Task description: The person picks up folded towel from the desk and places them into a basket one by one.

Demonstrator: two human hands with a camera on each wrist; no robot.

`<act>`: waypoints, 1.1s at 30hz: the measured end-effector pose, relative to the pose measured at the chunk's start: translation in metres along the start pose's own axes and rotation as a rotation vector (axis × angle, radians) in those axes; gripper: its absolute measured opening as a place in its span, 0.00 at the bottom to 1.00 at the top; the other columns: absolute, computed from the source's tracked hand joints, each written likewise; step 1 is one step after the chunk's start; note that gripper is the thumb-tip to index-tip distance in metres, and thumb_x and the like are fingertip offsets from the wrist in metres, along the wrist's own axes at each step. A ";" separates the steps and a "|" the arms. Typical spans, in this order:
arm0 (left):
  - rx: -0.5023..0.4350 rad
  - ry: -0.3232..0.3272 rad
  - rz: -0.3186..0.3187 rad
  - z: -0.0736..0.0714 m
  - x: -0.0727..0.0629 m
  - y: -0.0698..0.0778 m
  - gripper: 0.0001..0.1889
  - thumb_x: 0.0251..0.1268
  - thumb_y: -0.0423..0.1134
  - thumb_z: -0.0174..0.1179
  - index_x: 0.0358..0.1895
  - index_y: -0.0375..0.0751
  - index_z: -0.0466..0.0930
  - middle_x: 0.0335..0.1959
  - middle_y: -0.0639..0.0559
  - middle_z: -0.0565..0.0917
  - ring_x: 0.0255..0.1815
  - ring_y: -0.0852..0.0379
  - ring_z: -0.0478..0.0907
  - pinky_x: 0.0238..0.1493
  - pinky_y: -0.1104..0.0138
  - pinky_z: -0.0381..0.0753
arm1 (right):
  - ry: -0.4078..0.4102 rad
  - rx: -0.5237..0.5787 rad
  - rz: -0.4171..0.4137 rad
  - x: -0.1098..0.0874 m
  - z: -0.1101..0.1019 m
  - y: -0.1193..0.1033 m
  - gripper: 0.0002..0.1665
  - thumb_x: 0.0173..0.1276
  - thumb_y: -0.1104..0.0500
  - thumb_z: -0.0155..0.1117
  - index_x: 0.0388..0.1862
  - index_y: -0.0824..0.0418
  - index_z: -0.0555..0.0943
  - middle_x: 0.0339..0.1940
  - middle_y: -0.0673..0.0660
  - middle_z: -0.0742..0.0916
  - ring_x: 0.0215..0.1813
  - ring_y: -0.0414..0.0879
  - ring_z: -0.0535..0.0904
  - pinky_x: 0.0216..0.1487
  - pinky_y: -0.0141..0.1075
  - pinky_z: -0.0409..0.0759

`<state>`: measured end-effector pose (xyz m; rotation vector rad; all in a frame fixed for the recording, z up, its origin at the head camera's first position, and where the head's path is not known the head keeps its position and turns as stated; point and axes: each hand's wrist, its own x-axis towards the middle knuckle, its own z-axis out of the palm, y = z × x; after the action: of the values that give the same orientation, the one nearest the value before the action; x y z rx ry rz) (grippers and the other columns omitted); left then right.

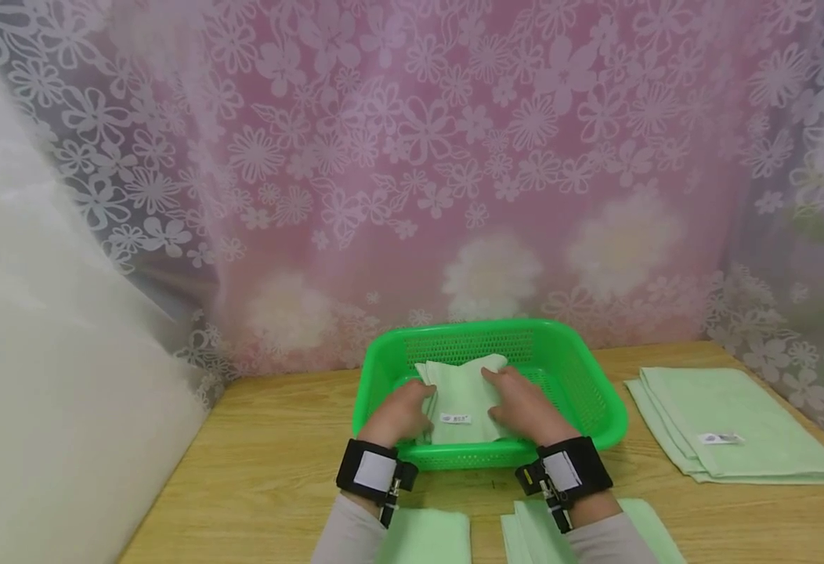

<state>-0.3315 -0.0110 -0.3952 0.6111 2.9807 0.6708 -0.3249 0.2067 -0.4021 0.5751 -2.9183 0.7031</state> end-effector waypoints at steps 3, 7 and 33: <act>-0.017 -0.011 -0.011 0.000 -0.001 -0.001 0.25 0.62 0.22 0.66 0.65 0.31 0.81 0.61 0.38 0.83 0.63 0.44 0.80 0.60 0.58 0.83 | -0.005 0.004 0.005 -0.001 0.001 -0.001 0.39 0.65 0.68 0.74 0.75 0.73 0.72 0.63 0.76 0.80 0.64 0.71 0.78 0.58 0.60 0.82; -0.035 -0.034 -0.028 -0.001 -0.001 -0.002 0.27 0.65 0.26 0.69 0.68 0.31 0.79 0.66 0.38 0.81 0.68 0.43 0.78 0.66 0.55 0.81 | 0.001 0.006 -0.006 -0.002 0.001 -0.002 0.35 0.65 0.68 0.74 0.72 0.72 0.76 0.62 0.74 0.81 0.62 0.69 0.80 0.57 0.59 0.83; -0.058 -0.154 -0.066 -0.006 -0.006 0.009 0.26 0.68 0.34 0.71 0.68 0.39 0.81 0.63 0.41 0.86 0.64 0.41 0.83 0.59 0.53 0.85 | -0.104 -0.002 0.008 -0.009 -0.014 -0.008 0.21 0.68 0.63 0.73 0.58 0.70 0.85 0.53 0.69 0.89 0.54 0.66 0.86 0.50 0.54 0.86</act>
<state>-0.3232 -0.0081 -0.3860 0.5327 2.8154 0.6702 -0.3136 0.2098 -0.3875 0.6174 -3.0180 0.6909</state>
